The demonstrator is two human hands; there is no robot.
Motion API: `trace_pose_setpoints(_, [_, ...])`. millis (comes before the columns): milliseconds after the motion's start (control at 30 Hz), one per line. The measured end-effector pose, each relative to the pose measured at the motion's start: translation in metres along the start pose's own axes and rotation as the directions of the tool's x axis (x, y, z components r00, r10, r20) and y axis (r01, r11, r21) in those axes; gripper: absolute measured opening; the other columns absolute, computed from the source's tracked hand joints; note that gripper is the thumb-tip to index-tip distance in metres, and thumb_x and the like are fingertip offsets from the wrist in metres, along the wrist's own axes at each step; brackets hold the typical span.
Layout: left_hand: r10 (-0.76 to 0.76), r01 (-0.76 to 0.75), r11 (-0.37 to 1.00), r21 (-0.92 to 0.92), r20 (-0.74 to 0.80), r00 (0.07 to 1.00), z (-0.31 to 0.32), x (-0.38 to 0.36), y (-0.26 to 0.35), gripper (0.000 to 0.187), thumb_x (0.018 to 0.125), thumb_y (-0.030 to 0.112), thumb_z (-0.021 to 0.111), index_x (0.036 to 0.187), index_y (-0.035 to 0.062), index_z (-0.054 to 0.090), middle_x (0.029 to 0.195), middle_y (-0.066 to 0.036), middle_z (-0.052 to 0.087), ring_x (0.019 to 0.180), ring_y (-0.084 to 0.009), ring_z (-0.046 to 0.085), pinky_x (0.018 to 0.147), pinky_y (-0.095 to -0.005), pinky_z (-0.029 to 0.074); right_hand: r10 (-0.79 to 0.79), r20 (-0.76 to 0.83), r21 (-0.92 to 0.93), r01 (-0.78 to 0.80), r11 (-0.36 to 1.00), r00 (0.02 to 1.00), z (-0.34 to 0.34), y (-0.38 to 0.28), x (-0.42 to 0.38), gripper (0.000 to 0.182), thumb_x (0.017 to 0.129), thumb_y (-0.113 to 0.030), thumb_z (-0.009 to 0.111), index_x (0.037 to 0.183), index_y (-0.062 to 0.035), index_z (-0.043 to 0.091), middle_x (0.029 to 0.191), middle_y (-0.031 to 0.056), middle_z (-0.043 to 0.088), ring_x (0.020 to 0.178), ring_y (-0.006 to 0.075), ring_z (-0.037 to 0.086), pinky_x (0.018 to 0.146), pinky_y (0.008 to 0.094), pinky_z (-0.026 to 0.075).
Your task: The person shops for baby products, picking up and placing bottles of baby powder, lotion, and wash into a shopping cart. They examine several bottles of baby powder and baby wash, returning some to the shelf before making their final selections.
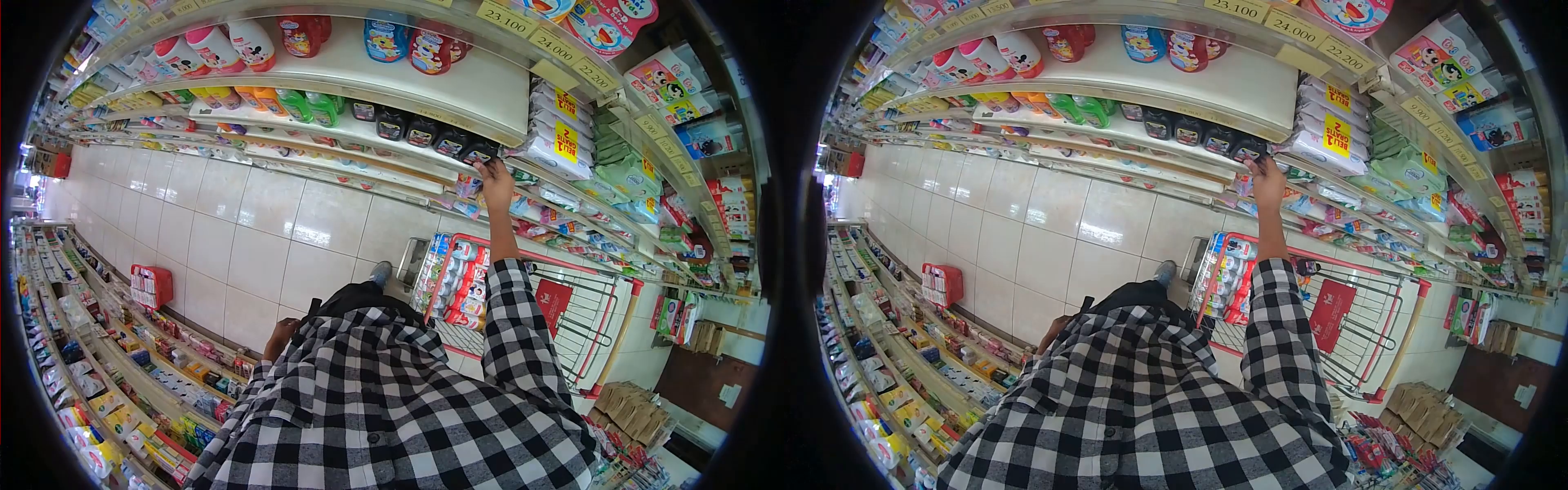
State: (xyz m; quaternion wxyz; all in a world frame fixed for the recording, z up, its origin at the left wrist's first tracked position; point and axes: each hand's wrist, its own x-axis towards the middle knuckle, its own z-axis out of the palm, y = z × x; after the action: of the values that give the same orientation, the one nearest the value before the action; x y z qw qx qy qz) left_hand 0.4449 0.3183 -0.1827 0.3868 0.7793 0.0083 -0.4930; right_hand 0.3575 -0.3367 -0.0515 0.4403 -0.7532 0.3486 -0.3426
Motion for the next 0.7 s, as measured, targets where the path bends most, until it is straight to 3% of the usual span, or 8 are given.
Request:
trace_pose_setpoints(200, [0.031,-0.031,0.999,0.011,0.002,1.000,-0.003,0.000,0.000,0.034,0.091,0.026,0.057,0.107,-0.0027,0.066,0.094,-0.011,0.068,0.085,-0.0184,0.061,0.074,-0.0305,0.049,-0.008,-0.007,0.015,0.008,1.000,1.000,-0.002,0.006,0.002,0.029,0.083,-0.006,0.071,0.106,0.0076,0.059,0.095,0.0143,0.070,0.088,0.0154,0.067,0.079,0.0255,0.050])
trace_pose_setpoints(433, [0.047,-0.047,0.997,0.062,0.007,0.999,-0.003,0.018,-0.003,0.033,0.093,0.025,0.058,0.108,-0.0037,0.065,0.096,-0.012,0.069,0.085,-0.0181,0.063,0.074,-0.0299,0.051,0.032,0.000,0.002,-0.032,0.999,0.999,-0.002,0.004,0.000,0.033,0.082,-0.006,0.071,0.110,0.0074,0.059,0.098,0.0160,0.070,0.091,0.0168,0.067,0.081,0.0269,0.050])
trace_pose_setpoints(567, [0.069,-0.071,0.993,0.097,0.025,0.997,-0.001,0.029,0.008,0.033,0.093,0.025,0.058,0.108,-0.0036,0.065,0.096,-0.013,0.069,0.087,-0.0178,0.063,0.076,-0.0298,0.051,0.001,-0.110,-0.025,-0.003,1.000,0.994,-0.003,0.004,-0.019,0.039,0.084,-0.007,0.070,0.118,0.0086,0.055,0.109,0.0192,0.066,0.100,0.0198,0.064,0.088,0.0293,0.049])
trace_pose_setpoints(633, [0.064,-0.066,0.989,0.134,0.016,0.998,-0.002,0.034,0.010,0.033,0.093,0.025,0.058,0.108,-0.0036,0.065,0.097,-0.013,0.069,0.088,-0.0179,0.063,0.077,-0.0298,0.051,-0.051,-0.305,0.078,0.079,0.994,0.951,-0.009,0.002,-0.050,0.037,0.088,-0.009,0.066,0.119,0.0089,0.055,0.112,0.0197,0.065,0.104,0.0211,0.063,0.090,0.0310,0.049])
trace_pose_setpoints(700, [0.218,-0.224,0.961,0.160,0.051,0.975,0.003,0.040,0.007,0.034,0.092,0.026,0.059,0.107,-0.0034,0.065,0.099,-0.014,0.070,0.092,-0.0183,0.064,0.080,-0.0294,0.051,-0.085,-0.290,-0.005,0.087,0.996,0.953,-0.034,0.002,-0.094,0.034,0.093,-0.013,0.060,0.121,0.0068,0.057,0.114,0.0183,0.065,0.106,0.0231,0.063,0.094,0.0312,0.047])
